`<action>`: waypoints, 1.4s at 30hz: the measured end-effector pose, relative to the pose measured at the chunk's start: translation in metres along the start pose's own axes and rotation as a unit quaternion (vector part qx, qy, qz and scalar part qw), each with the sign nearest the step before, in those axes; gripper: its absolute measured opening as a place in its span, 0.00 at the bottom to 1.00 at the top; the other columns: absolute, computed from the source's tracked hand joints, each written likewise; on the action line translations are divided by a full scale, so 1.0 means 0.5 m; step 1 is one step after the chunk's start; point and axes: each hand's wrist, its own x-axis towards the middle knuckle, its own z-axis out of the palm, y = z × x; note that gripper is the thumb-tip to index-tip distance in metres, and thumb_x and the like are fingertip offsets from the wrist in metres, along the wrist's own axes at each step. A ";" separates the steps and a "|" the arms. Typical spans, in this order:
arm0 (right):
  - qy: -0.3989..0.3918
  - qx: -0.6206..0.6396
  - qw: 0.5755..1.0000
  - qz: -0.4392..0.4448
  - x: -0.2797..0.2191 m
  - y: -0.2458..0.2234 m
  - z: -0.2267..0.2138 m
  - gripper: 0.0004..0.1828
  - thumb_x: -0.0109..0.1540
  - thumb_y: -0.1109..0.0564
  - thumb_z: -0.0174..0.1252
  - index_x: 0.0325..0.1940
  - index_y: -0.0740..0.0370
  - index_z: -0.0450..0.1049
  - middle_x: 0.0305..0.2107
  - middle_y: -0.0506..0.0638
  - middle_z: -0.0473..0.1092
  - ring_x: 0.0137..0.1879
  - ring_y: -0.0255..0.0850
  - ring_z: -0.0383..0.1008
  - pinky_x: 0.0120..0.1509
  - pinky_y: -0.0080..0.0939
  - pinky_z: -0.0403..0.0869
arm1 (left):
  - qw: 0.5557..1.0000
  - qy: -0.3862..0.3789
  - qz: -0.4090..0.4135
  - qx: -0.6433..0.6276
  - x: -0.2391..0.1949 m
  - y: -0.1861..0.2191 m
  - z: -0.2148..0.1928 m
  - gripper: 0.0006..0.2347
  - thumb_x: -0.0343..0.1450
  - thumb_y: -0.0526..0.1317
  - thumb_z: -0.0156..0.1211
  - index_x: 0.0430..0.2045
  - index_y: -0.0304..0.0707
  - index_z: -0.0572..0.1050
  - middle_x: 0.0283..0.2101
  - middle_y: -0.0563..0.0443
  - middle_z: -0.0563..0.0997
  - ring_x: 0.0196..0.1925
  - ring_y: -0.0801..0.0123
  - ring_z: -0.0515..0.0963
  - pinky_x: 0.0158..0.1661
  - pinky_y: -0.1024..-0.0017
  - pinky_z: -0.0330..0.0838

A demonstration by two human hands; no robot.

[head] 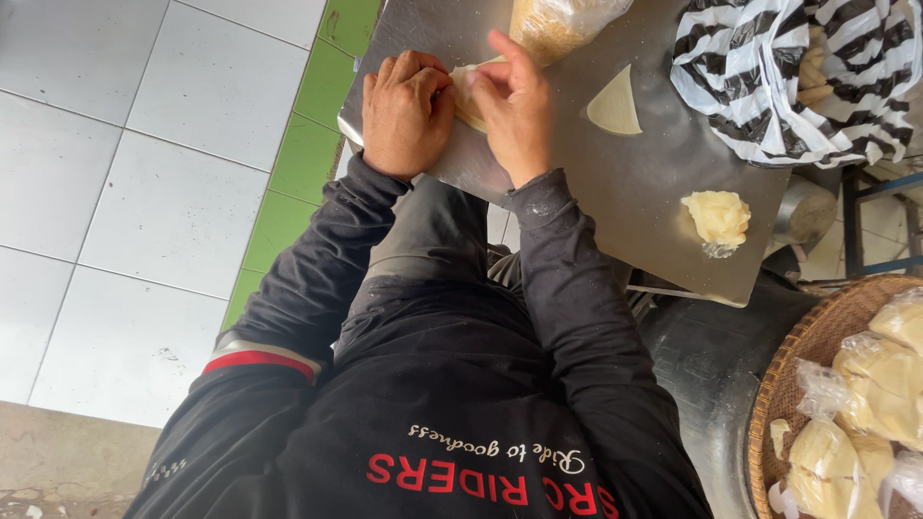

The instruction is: The person folds triangular pastry sheets into cones, scoops a grainy filling into them with a spoon, and seals the edges by hand. Completed units are placed into a woven basket nearby.

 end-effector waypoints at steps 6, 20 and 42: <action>0.088 0.017 0.995 0.030 -0.004 0.022 -0.015 0.20 0.69 0.60 0.60 0.65 0.62 0.70 0.41 0.50 0.78 0.44 0.34 0.77 0.49 0.36 0.77 | 0.996 0.075 -0.009 0.042 0.000 0.021 0.006 0.05 0.66 0.36 0.65 0.31 0.34 0.78 0.45 0.49 0.77 0.46 0.56 0.72 0.45 0.61 0.65; 0.034 -0.117 0.992 -0.041 -0.025 -0.019 0.007 0.24 0.69 0.55 0.61 0.69 0.60 0.67 0.42 0.49 0.80 0.42 0.35 0.80 0.49 0.36 0.79 | 0.990 -0.019 0.121 0.068 -0.010 0.012 0.003 0.10 0.68 0.35 0.65 0.42 0.36 0.82 0.50 0.54 0.80 0.53 0.60 0.73 0.49 0.63 0.66; 0.342 0.143 0.929 0.007 -0.041 0.054 -0.379 0.19 0.68 0.66 0.58 0.64 0.66 0.68 0.45 0.53 0.78 0.49 0.42 0.82 0.53 0.43 0.83 | 0.994 -0.018 0.099 0.047 -0.010 0.012 -0.006 0.10 0.67 0.32 0.66 0.41 0.38 0.84 0.52 0.57 0.81 0.53 0.63 0.74 0.50 0.65 0.67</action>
